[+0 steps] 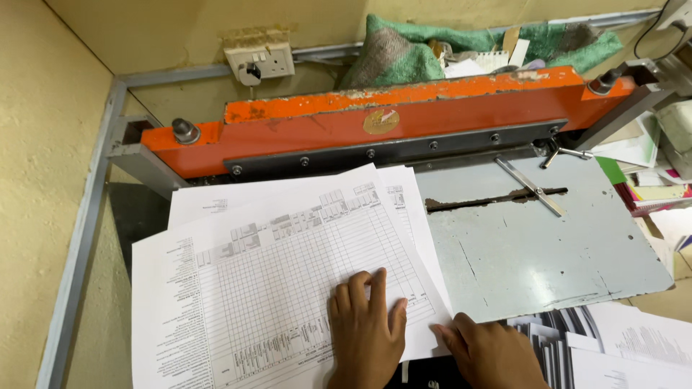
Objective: The person organizes printed sheets of paper by hand near a cutting machine, picking them up from a pile and aligning them.
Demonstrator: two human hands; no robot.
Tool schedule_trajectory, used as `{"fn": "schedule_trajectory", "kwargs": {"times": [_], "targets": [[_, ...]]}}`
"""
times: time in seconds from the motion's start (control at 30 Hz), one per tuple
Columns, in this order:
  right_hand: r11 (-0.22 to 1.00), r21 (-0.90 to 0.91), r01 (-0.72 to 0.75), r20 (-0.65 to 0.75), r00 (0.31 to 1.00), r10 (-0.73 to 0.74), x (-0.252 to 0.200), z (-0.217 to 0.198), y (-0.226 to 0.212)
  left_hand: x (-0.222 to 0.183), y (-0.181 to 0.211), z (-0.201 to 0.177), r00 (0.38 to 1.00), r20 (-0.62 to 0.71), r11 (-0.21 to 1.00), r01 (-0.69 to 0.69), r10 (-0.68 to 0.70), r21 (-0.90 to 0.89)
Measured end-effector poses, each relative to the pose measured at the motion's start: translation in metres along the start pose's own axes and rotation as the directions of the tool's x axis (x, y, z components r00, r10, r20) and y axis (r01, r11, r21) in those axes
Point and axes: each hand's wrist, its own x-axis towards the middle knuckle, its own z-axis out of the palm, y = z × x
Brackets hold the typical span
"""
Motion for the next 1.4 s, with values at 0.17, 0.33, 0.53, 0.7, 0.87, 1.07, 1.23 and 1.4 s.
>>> {"fn": "schedule_trajectory", "kwargs": {"times": [0.17,0.33,0.53,0.7,0.87,1.07,1.23,1.4], "targets": [[0.984,-0.091,0.155,0.231,0.964,-0.131,0.014,-0.018,0.006,0.002,-0.001,-0.002,1.0,0.024,1.0,0.007,-0.007,-0.022],[0.98,0.084,0.18,0.232,0.953,-0.195,0.025,-0.018,0.014,0.004,-0.001,-0.001,1.0,0.026,1.0,0.017,-0.016,-0.01],[0.806,-0.009,0.592,-0.128,0.798,-0.588,0.028,-0.001,0.029,0.003,-0.001,0.003,1.0,0.011,1.0,0.021,-0.021,-0.023],[0.879,0.17,0.446,0.02,0.89,-0.455,0.025,-0.03,0.015,0.005,0.0,0.002,0.999,0.021,0.999,0.035,-0.035,-0.007],[0.905,0.419,-0.073,0.518,0.838,-0.172,0.02,-0.062,-0.002,0.005,0.002,-0.001,1.0,-0.005,1.0,0.024,-0.024,-0.016],[0.777,-0.268,0.569,0.38,0.804,-0.457,0.029,0.003,0.026,0.003,0.001,-0.001,1.0,0.025,1.0,0.018,-0.018,-0.023],[0.693,-0.32,0.646,0.076,0.747,-0.661,0.022,0.01,0.029,0.004,-0.001,-0.005,1.0,0.017,0.995,0.024,-0.022,-0.098],[0.474,-0.448,0.758,0.119,0.576,-0.808,0.013,0.014,0.026,0.006,-0.001,-0.008,0.997,-0.034,0.966,0.058,-0.068,-0.252]]}}
